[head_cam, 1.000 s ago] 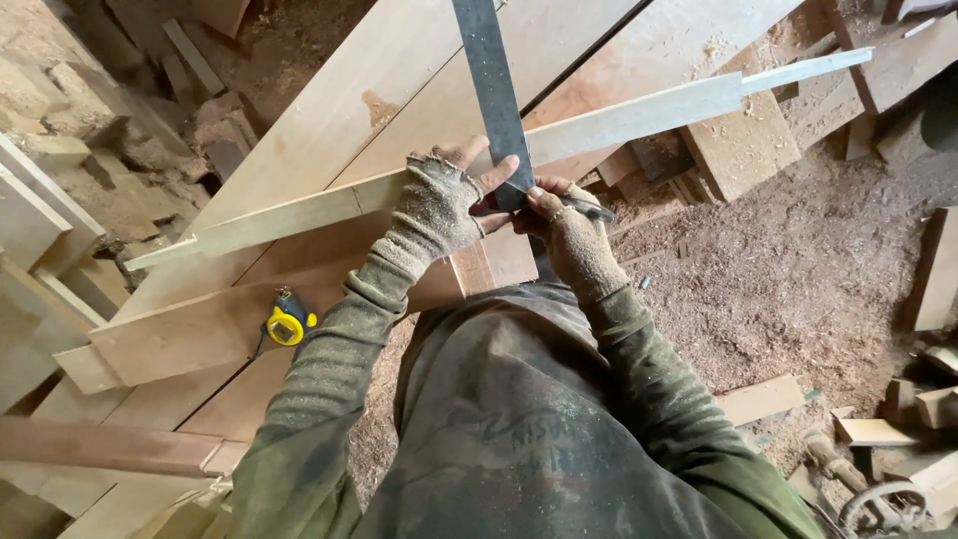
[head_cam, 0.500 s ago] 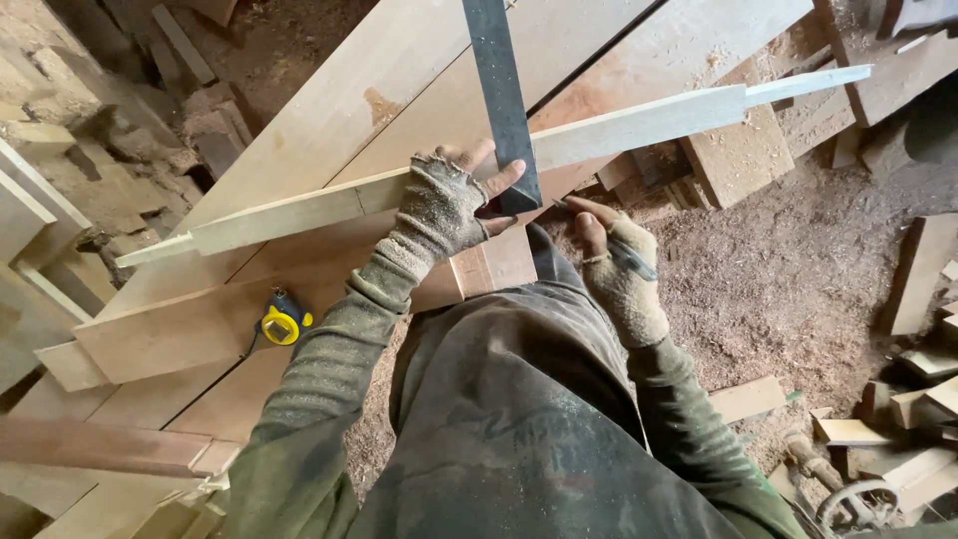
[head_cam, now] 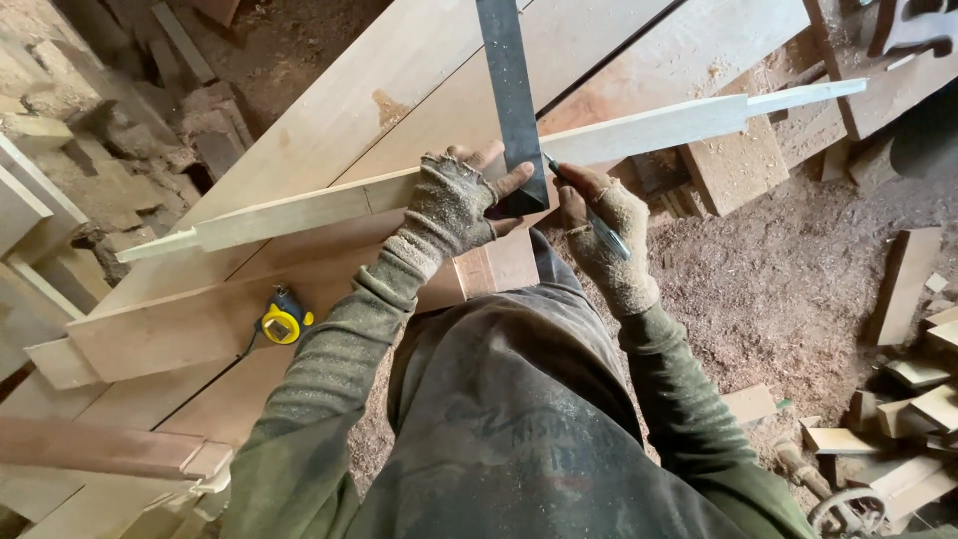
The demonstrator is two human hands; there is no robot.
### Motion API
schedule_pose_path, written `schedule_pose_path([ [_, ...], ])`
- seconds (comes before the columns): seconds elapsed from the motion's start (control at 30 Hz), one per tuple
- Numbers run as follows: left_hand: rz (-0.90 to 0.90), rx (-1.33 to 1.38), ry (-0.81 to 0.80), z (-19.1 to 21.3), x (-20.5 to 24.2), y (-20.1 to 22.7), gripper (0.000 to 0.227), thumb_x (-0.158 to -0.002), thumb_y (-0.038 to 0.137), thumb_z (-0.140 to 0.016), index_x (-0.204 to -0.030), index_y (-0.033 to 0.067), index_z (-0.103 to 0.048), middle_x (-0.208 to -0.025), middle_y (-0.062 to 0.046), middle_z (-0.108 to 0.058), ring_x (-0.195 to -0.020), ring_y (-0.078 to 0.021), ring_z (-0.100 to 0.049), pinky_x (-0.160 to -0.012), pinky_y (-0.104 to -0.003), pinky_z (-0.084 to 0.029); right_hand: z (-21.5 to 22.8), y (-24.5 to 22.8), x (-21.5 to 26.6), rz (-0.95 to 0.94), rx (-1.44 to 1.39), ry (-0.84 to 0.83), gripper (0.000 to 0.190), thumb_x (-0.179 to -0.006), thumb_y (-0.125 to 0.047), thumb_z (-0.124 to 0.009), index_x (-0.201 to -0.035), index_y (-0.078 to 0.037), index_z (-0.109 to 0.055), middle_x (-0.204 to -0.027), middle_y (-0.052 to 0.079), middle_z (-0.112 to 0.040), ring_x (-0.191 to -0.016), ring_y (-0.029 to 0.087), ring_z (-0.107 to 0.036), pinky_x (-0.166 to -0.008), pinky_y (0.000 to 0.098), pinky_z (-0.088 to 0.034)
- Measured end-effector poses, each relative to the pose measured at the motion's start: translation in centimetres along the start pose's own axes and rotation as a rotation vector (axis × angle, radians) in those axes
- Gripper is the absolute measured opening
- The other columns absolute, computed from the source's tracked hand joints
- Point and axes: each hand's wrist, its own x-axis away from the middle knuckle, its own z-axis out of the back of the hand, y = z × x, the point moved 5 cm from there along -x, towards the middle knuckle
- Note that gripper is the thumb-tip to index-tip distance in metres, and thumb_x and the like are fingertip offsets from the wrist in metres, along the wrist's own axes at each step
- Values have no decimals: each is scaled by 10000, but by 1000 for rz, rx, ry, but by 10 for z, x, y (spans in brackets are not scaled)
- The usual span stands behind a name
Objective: The person measures a wooden plank with a tape measure and marks it with a pencil. They then use a try square to draw a straight line across the plank at the marked point.
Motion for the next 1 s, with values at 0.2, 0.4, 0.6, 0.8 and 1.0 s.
schedule_pose_path([
  [0.2, -1, -5, -34, 0, -2, -1, 722, -905, 738, -572, -1555, 523, -343, -1562, -58, -437, -1312, -340, -514, -1007, -554, -442, -7, 4, -6, 19, 3, 5, 203, -1039, -153, -645, -1205, -101, -750, -1010, 132, -768, -974, 332, -720, -906, 444, -549],
  [0.4, 3, -16, -59, 0, -1, -1, 748, -894, 738, -571, -1566, 507, -339, -1577, -60, -406, -1314, -336, -495, -1013, -551, -429, 0, 1, -4, -145, 37, -30, 151, -979, -150, -687, -1077, -161, -801, -906, 99, -773, -903, 273, -733, -843, 396, -577],
  [0.6, -11, 15, -5, 4, 1, 1, 729, -906, 723, -597, -1558, 497, -363, -1550, -78, -433, -1296, -351, -515, -1006, -561, -440, -3, 1, 8, -205, 39, -50, 172, -973, -190, -673, -1077, -174, -809, -896, 115, -772, -889, 266, -740, -830, 403, -581],
  [0.8, -5, -1, -39, 8, 0, 5, 746, -902, 708, -602, -1566, 510, -328, -1559, -65, -419, -1298, -346, -512, -1011, -557, -436, 16, -20, 1, -166, -22, 65, 199, -989, -133, -642, -1108, -106, -800, -905, 191, -749, -882, 306, -714, -824, 428, -563],
  [1.0, 37, -27, -95, 4, -3, 2, 740, -894, 767, -552, -1557, 550, -307, -1574, -54, -426, -1334, -331, -501, -1030, -546, -421, -1, -9, -15, -231, -95, 45, 182, -1000, -118, -659, -1129, -103, -786, -940, 164, -764, -916, 259, -719, -856, 403, -572],
])
